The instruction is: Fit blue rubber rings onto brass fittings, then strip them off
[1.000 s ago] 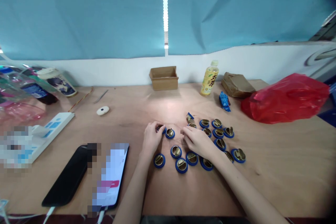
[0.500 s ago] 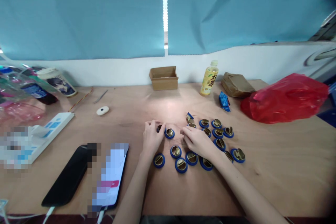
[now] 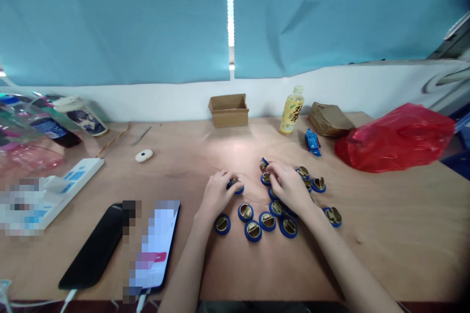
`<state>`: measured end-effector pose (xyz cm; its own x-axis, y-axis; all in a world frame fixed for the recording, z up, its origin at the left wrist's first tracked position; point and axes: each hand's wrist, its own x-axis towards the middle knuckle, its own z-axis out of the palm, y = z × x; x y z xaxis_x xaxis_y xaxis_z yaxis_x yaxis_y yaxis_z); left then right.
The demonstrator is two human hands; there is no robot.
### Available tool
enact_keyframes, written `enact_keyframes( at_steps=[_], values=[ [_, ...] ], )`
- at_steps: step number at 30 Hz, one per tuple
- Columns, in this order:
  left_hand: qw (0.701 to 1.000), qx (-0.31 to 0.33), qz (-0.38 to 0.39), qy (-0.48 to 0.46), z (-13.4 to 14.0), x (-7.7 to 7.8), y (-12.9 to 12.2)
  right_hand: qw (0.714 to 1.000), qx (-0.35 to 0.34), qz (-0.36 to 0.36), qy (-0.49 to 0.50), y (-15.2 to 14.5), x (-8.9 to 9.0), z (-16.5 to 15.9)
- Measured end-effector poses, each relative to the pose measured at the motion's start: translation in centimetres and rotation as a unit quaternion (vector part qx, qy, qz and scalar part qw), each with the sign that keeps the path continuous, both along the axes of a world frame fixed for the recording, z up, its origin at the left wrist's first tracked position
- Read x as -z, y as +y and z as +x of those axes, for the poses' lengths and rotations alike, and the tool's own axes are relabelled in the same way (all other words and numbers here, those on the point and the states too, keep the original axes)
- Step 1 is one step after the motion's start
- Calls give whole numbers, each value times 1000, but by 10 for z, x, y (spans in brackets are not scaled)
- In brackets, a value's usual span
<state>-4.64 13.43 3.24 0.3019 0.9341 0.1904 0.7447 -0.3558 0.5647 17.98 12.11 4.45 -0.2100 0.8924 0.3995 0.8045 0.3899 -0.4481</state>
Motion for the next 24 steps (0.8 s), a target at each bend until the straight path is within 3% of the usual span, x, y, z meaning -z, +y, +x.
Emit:
enact_keyframes(
  at_steps=[4, 10, 16, 21, 24],
  values=[
    [999, -28, -3, 22, -6, -1, 1, 998, 64, 17, 14, 7, -2, 17],
    [998, -51, 4, 46, 0, 0, -3, 999, -6, -11, -38, 10, 9, 16],
    [996, -46, 70, 2, 10, -1, -5, 999, -5, 14, -41, 9, 13, 8],
    [987, -54, 95, -118, 21, -4, -7, 989, -25, 60, 133, -1, -6, -5],
    [972, -1, 21, -233, 26, -7, -9, 973, -56, 21, 224, -6, -12, -12]
  ],
)
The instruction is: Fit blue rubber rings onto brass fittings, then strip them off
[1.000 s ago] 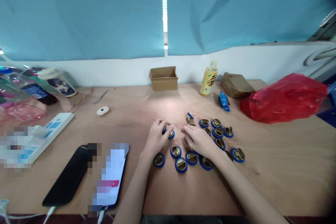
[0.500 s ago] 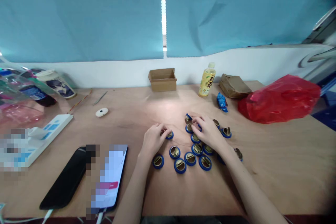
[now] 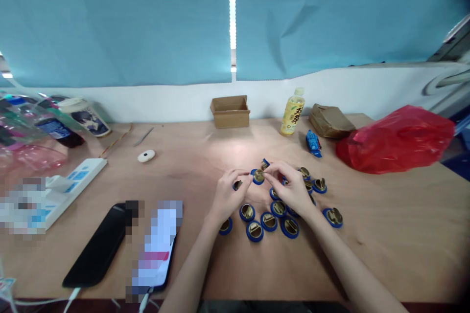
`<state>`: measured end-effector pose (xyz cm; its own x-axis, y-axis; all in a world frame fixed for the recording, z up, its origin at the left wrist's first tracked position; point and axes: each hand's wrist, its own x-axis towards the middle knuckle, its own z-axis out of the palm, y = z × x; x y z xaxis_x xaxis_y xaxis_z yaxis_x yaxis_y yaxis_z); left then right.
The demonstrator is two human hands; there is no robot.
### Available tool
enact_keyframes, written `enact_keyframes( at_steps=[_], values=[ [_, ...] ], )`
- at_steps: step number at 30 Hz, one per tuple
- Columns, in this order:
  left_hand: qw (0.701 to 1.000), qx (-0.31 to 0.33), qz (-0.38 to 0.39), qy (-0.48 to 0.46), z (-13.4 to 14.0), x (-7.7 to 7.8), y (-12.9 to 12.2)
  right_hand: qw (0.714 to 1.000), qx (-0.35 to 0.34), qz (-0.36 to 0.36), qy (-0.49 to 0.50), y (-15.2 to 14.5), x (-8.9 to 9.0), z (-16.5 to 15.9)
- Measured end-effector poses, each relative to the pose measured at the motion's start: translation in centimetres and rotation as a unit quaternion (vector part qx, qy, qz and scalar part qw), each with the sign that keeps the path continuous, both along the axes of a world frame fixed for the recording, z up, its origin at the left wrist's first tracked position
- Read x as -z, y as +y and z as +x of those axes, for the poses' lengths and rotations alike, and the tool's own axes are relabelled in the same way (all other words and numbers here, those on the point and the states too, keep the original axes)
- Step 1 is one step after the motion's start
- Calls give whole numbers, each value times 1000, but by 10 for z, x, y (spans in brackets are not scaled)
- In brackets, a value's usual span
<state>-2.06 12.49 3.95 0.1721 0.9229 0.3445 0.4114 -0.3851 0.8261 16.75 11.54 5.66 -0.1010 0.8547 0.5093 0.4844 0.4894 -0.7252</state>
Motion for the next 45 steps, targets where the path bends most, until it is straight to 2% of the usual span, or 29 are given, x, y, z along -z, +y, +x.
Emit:
enact_keyframes(
  at_steps=[3, 6, 14, 25, 36, 45],
  values=[
    [979, 112, -101, -134, 3, -4, -3, 998, -33, -42, 45, -1, 1, -4],
    [951, 156, -152, -220, 5, -6, -5, 997, -38, -47, 47, -1, 5, -6],
    [956, 137, -119, -231, 6, 4, -3, 1000, -23, 20, -8, -6, 10, -15],
    [962, 129, -94, -224, 7, 1, -3, 993, 31, 106, -39, -6, 24, -17],
    [963, 130, -93, -219, 9, 0, -6, 995, 31, 84, -33, -7, 27, -22],
    [964, 115, -88, -224, 8, -1, -6, 989, 44, 143, -10, -11, 27, -24]
  ],
)
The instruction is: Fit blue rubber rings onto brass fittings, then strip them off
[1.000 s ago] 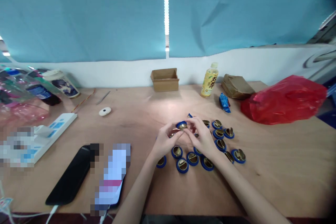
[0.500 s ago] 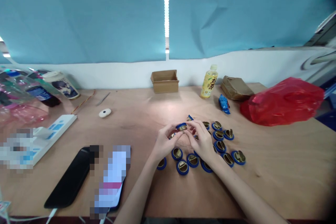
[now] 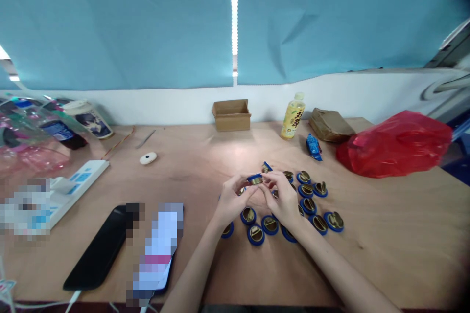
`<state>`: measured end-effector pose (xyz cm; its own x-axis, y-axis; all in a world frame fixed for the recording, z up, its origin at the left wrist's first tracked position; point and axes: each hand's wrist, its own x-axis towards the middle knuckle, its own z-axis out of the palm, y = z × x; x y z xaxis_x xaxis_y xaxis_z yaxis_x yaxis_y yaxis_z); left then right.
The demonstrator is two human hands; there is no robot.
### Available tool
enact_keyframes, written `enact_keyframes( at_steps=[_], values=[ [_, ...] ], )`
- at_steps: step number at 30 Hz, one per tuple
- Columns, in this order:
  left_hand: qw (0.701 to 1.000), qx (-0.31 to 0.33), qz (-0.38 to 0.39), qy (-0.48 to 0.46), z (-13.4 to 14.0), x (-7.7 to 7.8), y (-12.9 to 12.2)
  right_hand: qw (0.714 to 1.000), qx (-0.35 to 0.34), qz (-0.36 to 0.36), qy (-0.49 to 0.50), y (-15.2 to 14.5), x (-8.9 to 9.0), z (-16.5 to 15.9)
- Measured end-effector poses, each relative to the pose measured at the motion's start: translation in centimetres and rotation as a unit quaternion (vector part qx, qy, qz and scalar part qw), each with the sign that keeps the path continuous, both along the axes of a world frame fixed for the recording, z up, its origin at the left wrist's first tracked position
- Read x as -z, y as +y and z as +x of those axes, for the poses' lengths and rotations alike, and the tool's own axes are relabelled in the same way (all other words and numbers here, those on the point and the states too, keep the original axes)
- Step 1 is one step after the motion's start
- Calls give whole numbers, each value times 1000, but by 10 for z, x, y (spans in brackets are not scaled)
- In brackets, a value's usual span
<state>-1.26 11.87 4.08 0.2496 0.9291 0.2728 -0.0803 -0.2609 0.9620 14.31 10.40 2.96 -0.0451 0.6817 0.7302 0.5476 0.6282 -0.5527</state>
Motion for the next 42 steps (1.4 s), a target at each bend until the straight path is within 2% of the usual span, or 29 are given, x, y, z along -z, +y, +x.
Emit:
enact_keyframes(
  at_steps=[7, 16, 26, 33, 38, 42],
  values=[
    [1000, -2, -23, -8, 2, -3, 0, 1000, 3, -25, 9, -1, -5, -1],
    [999, 9, -15, 33, 0, 2, -1, 992, -33, -115, -33, 6, -2, 10],
    [1000, -1, -20, 21, 1, 0, 1, 988, -43, -145, -38, 6, -9, 11],
    [994, -2, 46, 96, 2, 0, -2, 988, -54, -114, -91, 8, -8, 12],
    [973, -58, 122, 189, -1, 3, -2, 983, -86, -151, -53, 8, -4, 13],
    [960, -89, 150, 218, -3, 5, -2, 988, -81, -125, -43, 5, -4, 11]
  ],
)
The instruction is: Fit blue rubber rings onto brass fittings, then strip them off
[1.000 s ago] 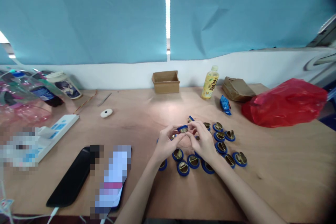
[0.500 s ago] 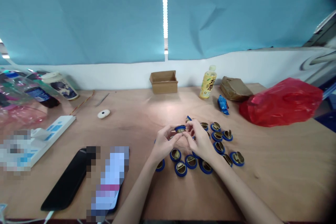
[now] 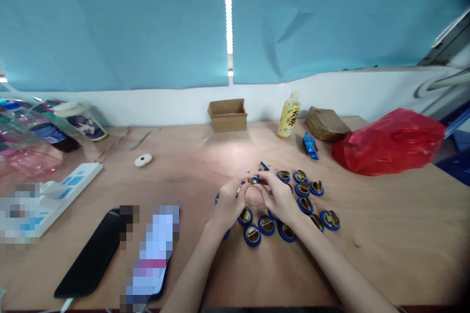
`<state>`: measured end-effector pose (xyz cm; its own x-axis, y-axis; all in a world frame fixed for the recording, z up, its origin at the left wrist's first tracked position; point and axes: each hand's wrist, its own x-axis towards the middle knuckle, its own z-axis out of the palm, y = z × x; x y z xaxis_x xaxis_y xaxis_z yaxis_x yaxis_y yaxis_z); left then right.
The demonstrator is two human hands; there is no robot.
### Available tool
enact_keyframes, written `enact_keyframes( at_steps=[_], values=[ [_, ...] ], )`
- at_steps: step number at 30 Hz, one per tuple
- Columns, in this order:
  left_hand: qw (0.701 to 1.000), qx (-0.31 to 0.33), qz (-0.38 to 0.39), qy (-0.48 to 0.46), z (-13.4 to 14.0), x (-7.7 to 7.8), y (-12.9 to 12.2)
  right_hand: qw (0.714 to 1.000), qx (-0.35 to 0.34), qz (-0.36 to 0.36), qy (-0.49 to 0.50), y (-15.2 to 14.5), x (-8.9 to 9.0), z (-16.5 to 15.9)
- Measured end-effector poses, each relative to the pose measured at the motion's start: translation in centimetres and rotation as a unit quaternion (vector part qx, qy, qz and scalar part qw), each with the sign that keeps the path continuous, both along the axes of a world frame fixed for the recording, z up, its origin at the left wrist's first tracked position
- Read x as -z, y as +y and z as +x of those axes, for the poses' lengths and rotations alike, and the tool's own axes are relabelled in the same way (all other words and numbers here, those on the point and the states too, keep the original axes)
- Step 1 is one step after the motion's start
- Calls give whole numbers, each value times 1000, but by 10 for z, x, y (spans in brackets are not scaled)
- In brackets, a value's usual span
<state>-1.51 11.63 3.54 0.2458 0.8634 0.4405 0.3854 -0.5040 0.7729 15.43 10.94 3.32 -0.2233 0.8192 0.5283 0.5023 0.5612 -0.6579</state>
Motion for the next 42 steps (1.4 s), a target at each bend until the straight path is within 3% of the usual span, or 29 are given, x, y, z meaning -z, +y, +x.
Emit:
enact_keyframes(
  at_steps=[9, 23, 32, 36, 42],
  values=[
    [997, -53, 8, 46, 1, 7, -1, 996, 26, 86, -2, -3, -5, -4],
    [997, -36, 53, 32, 3, 1, -8, 999, 37, 30, -8, 0, -2, 0],
    [998, -32, 42, 16, 5, 2, -8, 1000, -1, -20, 2, -1, -5, -2],
    [999, -34, 24, 8, 7, 0, -9, 994, -14, -69, 81, -2, -10, -5],
    [998, -58, -8, 5, 6, -4, -7, 930, -58, -229, 280, 3, -20, -2]
  ],
)
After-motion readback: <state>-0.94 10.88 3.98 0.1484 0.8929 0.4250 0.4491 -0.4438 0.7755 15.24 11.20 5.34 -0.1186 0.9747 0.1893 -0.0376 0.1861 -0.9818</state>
